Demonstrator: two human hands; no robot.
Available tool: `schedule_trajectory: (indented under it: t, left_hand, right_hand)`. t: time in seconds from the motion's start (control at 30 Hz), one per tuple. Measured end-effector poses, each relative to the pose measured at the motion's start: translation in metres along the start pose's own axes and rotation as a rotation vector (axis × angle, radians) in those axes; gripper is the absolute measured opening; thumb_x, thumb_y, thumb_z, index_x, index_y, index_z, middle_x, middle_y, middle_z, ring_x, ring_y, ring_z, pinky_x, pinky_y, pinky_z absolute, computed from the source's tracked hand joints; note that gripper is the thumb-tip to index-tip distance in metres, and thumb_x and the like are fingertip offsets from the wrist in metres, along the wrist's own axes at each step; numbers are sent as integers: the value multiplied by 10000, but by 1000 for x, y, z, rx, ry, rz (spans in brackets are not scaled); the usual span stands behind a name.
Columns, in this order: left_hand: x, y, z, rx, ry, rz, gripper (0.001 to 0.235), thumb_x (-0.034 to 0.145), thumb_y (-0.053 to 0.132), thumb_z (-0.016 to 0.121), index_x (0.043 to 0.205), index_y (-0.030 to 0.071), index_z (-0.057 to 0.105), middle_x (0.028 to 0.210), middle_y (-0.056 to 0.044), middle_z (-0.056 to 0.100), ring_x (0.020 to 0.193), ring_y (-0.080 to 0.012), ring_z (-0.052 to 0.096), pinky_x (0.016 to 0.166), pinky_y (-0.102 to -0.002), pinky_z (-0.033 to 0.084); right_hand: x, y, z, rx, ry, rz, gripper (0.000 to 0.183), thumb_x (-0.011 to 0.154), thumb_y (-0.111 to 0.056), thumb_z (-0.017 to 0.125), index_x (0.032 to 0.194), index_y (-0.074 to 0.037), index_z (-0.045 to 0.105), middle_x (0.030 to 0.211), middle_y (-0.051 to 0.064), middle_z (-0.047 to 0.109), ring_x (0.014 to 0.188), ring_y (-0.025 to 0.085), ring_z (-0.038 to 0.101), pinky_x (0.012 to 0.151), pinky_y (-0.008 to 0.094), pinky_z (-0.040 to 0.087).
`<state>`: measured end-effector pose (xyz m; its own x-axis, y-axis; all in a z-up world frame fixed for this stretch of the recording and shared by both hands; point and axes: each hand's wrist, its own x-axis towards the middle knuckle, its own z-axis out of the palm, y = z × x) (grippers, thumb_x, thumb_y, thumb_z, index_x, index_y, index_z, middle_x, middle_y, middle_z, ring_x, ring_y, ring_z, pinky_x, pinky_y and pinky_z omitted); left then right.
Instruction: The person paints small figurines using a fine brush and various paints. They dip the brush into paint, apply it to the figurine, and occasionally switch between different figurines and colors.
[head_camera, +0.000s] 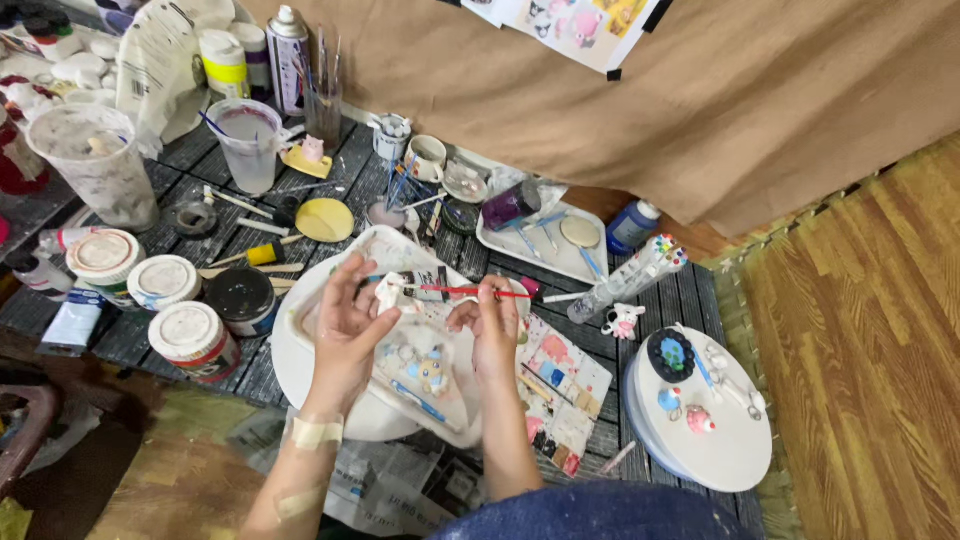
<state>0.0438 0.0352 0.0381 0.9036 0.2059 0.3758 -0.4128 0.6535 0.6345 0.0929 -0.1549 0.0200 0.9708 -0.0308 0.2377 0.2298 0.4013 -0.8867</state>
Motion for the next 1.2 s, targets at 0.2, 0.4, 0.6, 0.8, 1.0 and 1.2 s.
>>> schedule_trajectory:
  t: [0.2,0.4,0.6,0.8,1.0,1.2]
  left_hand:
    - [0,-8,-2,-8,13,7,744,874,-189,622,1538,63,399,1513,-111,442,1353,-214,483,1026,-332,501]
    - [3,-12,-10,-37,3,9,817,860,-191,614,1584,75,346,1392,-106,511,1309,-173,519,1048,-288,499]
    - [-6,-26,-4,-331,6,-167,810,965,-131,598,1671,108,279,1348,-119,554,1175,-151,564,950,-230,481]
    - [1,-39,-5,-167,-10,-159,837,891,-162,612,1620,91,285,1415,-107,527,1236,-161,560,1012,-294,505]
    - [3,-39,0,-122,-23,-226,777,859,-154,606,1559,67,351,1517,-111,473,1371,-176,530,1058,-316,483]
    - [2,-33,-10,-97,-123,-382,605,913,-128,611,1496,-22,488,1401,-146,618,1284,-202,588,1035,-328,491]
  right_hand:
    - [4,-3,1,-96,20,-44,210,1076,-280,494,1147,-83,471,957,92,673,668,194,669,615,323,523]
    - [1,0,-3,-98,-3,-28,211,1080,-286,513,1172,-99,482,849,110,685,660,190,671,618,313,523]
    - [-11,13,-9,59,135,45,222,1071,-302,533,1151,-98,499,842,112,673,610,190,655,548,308,475]
    - [-26,15,0,114,185,-20,209,1077,-280,512,1189,-104,497,926,135,703,632,166,647,588,284,477]
    - [-34,25,15,215,169,-70,200,1103,-249,511,1210,-82,487,989,118,686,813,167,670,667,309,521]
    - [-38,17,20,281,182,-9,228,1075,-250,496,1246,-100,494,1088,81,635,997,188,678,731,369,585]
